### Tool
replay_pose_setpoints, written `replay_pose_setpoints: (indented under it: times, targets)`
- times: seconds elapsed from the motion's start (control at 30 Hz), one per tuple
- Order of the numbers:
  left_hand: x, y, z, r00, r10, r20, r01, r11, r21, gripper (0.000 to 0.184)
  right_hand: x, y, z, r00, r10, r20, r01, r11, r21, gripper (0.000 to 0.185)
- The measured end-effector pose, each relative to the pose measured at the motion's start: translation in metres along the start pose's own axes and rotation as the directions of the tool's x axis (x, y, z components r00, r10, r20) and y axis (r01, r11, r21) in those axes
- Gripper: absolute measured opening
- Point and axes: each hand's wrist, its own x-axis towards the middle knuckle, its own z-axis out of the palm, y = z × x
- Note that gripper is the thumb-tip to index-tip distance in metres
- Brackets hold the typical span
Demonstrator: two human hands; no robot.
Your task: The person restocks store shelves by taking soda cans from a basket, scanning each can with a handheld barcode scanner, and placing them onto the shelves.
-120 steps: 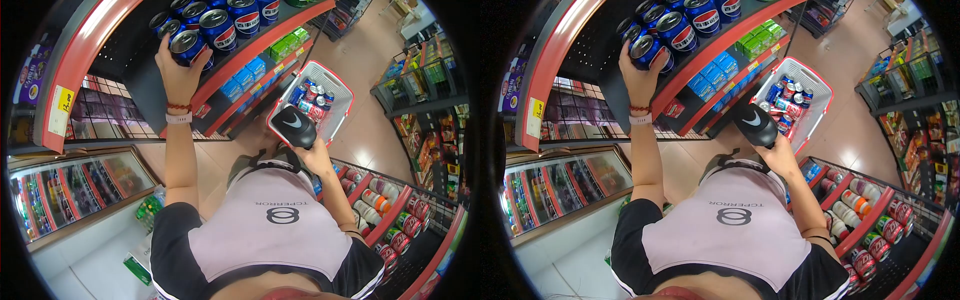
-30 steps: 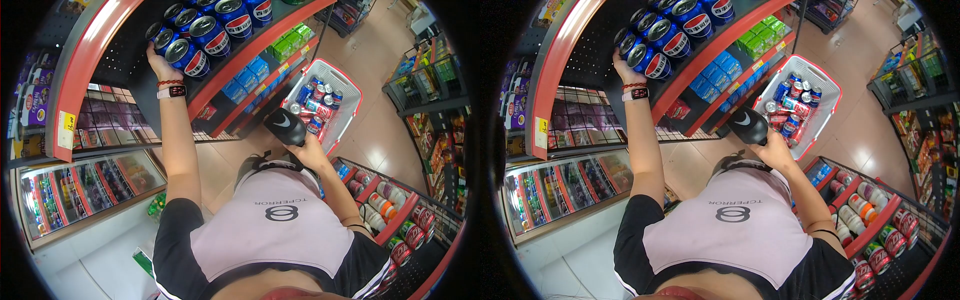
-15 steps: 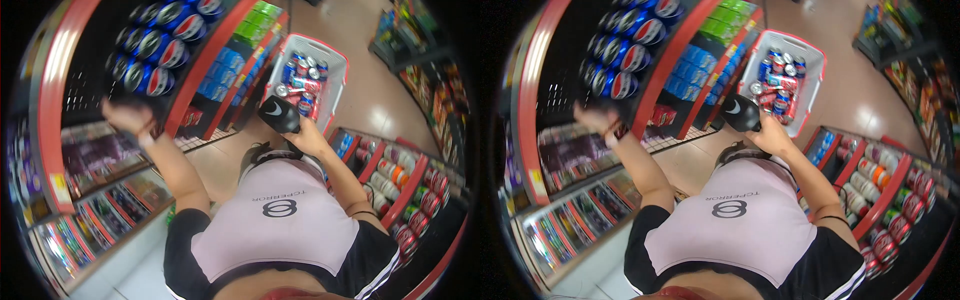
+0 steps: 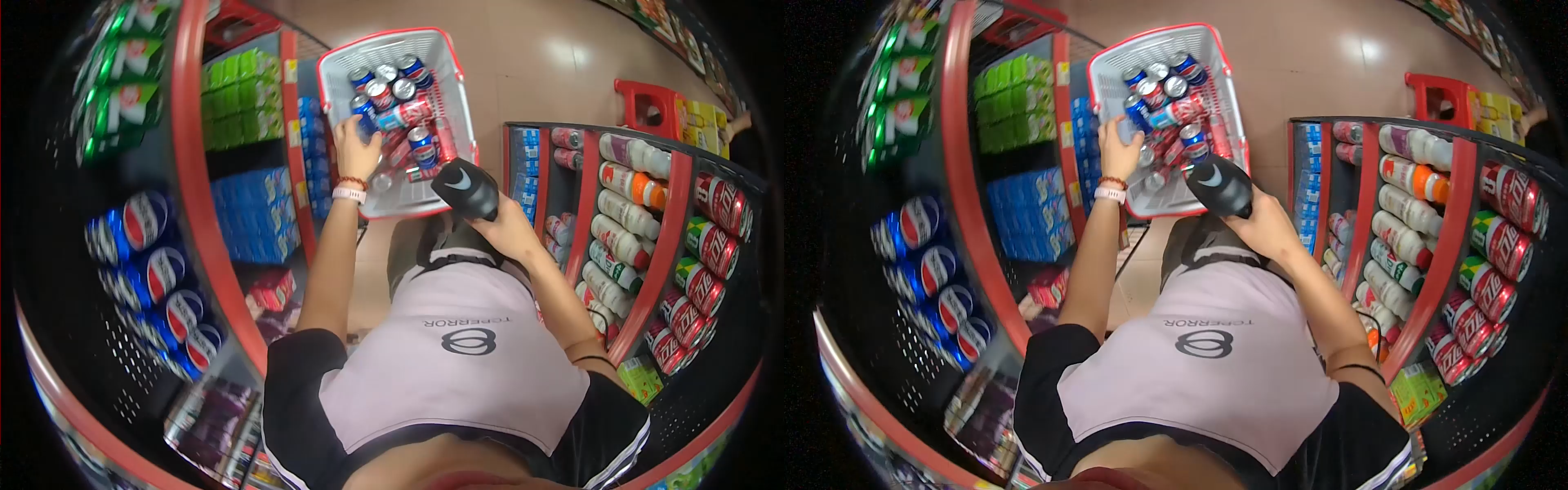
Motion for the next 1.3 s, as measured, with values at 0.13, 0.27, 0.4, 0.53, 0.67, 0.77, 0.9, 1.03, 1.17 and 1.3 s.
replay_pose_setpoints:
  times: [0.13, 0.27, 0.4, 0.53, 0.67, 0.77, 0.9, 1.03, 1.17, 1.3]
  targets:
    - [0.069, -0.028, 0.068, 0.977, -0.055, 0.206, 0.011, 0.977, 0.212, 0.066, 0.006, 0.014, -0.022, 0.98, 0.154, -0.124, -0.147, 0.987, 0.063, 0.044]
    - [0.115, -0.019, 0.122, 0.917, 0.135, 0.376, -0.289, 0.873, 0.393, 0.067, 0.008, 0.033, -0.024, 0.954, 0.247, -0.169, -0.228, 0.966, 0.123, 0.045]
    - [0.135, -0.011, 0.167, 0.913, -0.036, 0.407, -0.226, 0.785, 0.577, 0.058, 0.007, 0.043, -0.019, 0.93, 0.302, -0.209, -0.276, 0.95, 0.144, 0.049]
    - [0.135, -0.038, 0.223, 0.962, -0.12, 0.244, -0.112, 0.646, 0.755, 0.035, 0.005, 0.052, -0.017, 0.913, 0.351, -0.207, -0.321, 0.933, 0.162, 0.048]
    - [0.124, -0.053, 0.228, 0.973, -0.01, 0.232, -0.184, 0.576, 0.797, 0.027, 0.005, 0.048, -0.022, 0.909, 0.371, -0.19, -0.338, 0.922, 0.187, 0.046]
    - [0.117, -0.027, 0.184, 0.904, -0.05, 0.424, -0.246, 0.752, 0.612, 0.062, 0.006, 0.045, -0.024, 0.906, 0.371, -0.202, -0.33, 0.92, 0.21, 0.043]
    - [0.099, -0.017, 0.142, 0.926, 0.064, 0.373, -0.228, 0.881, 0.415, 0.068, 0.01, 0.045, -0.025, 0.93, 0.309, -0.199, -0.271, 0.942, 0.195, 0.044]
    - [0.059, 0.004, 0.092, 0.973, 0.168, 0.157, -0.188, 0.974, 0.123, 0.062, 0.021, 0.042, -0.026, 0.964, 0.231, -0.136, -0.216, 0.97, 0.112, 0.047]
    - [0.016, 0.013, 0.055, 0.991, 0.124, -0.058, -0.126, 0.992, -0.019, 0.066, 0.033, 0.028, -0.026, 0.978, 0.185, -0.095, -0.18, 0.982, 0.06, 0.048]
    - [-0.029, 0.024, 0.016, 0.991, -0.07, -0.117, 0.028, 0.944, -0.33, 0.069, 0.032, 0.013, -0.022, 0.994, 0.07, -0.081, -0.068, 0.997, 0.026, 0.046]
